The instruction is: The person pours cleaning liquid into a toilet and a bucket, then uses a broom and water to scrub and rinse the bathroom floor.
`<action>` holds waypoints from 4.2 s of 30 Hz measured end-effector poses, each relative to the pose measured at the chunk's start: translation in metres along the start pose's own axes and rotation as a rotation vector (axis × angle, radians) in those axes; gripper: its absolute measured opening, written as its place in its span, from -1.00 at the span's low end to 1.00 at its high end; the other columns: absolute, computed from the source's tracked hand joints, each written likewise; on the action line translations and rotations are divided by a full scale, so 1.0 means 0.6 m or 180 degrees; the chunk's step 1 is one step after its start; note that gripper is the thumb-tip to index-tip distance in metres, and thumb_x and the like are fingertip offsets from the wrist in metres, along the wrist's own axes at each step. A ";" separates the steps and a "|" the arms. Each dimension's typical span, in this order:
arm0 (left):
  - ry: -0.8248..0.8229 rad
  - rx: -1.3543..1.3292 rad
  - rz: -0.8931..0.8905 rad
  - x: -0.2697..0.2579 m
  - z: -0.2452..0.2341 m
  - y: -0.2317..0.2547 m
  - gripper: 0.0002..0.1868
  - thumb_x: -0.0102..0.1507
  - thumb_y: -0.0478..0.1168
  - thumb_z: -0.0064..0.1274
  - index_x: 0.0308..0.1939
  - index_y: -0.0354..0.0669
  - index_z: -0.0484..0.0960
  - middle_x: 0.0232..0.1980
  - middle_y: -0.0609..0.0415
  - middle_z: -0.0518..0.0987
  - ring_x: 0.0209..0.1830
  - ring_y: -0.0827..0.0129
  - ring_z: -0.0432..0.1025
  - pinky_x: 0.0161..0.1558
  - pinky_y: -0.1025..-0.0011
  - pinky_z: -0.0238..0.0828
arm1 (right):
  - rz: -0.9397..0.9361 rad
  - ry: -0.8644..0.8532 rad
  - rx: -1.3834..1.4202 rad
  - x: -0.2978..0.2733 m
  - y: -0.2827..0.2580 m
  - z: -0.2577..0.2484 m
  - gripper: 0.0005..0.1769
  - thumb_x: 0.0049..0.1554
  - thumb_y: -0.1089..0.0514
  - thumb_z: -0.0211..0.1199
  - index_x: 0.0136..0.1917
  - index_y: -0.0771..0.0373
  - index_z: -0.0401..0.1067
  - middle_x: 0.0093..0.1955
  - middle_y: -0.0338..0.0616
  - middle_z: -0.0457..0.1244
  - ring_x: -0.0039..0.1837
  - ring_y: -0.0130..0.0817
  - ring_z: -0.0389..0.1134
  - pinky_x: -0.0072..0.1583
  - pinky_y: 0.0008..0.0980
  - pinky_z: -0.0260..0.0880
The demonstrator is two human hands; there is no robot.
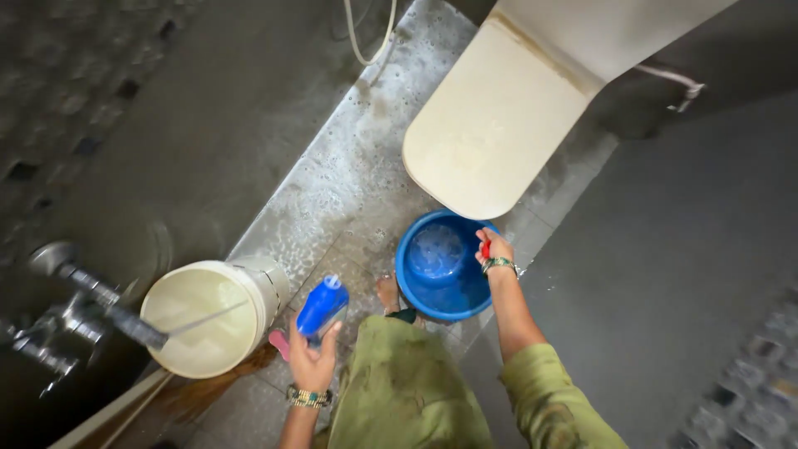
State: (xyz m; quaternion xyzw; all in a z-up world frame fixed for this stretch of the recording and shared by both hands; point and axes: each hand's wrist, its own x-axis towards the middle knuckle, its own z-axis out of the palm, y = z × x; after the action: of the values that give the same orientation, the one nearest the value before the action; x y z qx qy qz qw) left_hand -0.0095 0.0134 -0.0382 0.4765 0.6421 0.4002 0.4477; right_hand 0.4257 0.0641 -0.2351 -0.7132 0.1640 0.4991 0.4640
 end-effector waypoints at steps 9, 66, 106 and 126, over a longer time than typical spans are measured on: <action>0.0158 0.0853 -0.0147 0.061 0.000 -0.066 -0.35 0.15 -0.24 0.28 0.25 -0.39 0.38 -0.03 -0.12 0.58 -0.13 0.33 0.47 -0.14 0.44 0.42 | 0.0211 0.0752 0.0776 0.166 0.022 0.077 -0.71 0.20 -0.08 0.30 -0.05 0.18 0.44 -0.22 -0.17 0.35 -0.39 -0.36 0.20 -0.40 -0.37 0.02; -0.0817 -0.1230 -0.0054 -0.009 0.461 0.343 -0.41 0.20 -0.37 0.23 0.30 -0.34 0.42 0.20 -0.03 0.58 0.17 0.32 0.49 0.24 0.33 0.40 | -0.4380 -0.1480 -0.2203 -0.056 -0.860 0.044 -0.74 0.41 0.32 -0.08 0.26 0.31 0.39 0.25 -0.09 0.36 0.31 -0.33 0.36 0.38 -0.34 0.31; -0.0196 -0.1099 -0.0665 -0.085 0.504 0.356 -0.39 0.17 -0.34 0.23 0.30 -0.26 0.42 0.13 0.04 0.52 0.11 0.40 0.47 0.14 0.36 0.44 | -0.3077 -0.1437 -0.4863 0.165 -1.243 0.195 -0.43 0.31 -0.12 0.05 0.34 0.39 0.36 0.37 0.19 0.24 0.43 0.14 0.21 0.46 0.05 0.07; 0.1853 -0.2059 -0.1277 -0.002 0.648 0.399 -0.43 0.21 -0.18 0.22 0.26 -0.29 0.47 0.04 0.04 0.62 -0.04 0.36 0.50 0.01 0.37 0.49 | -0.4944 -0.2512 -0.4507 -0.431 -0.413 -0.107 -0.04 -0.06 0.13 0.36 0.51 0.45 0.05 0.49 0.34 0.06 0.48 0.27 0.11 0.43 0.03 0.14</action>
State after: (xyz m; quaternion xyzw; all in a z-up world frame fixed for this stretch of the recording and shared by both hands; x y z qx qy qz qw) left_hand 0.4230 0.1004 0.0788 0.0476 0.6626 0.6021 0.4430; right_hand 0.5186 0.0796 0.1163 -0.5170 -0.8043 0.2461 0.1588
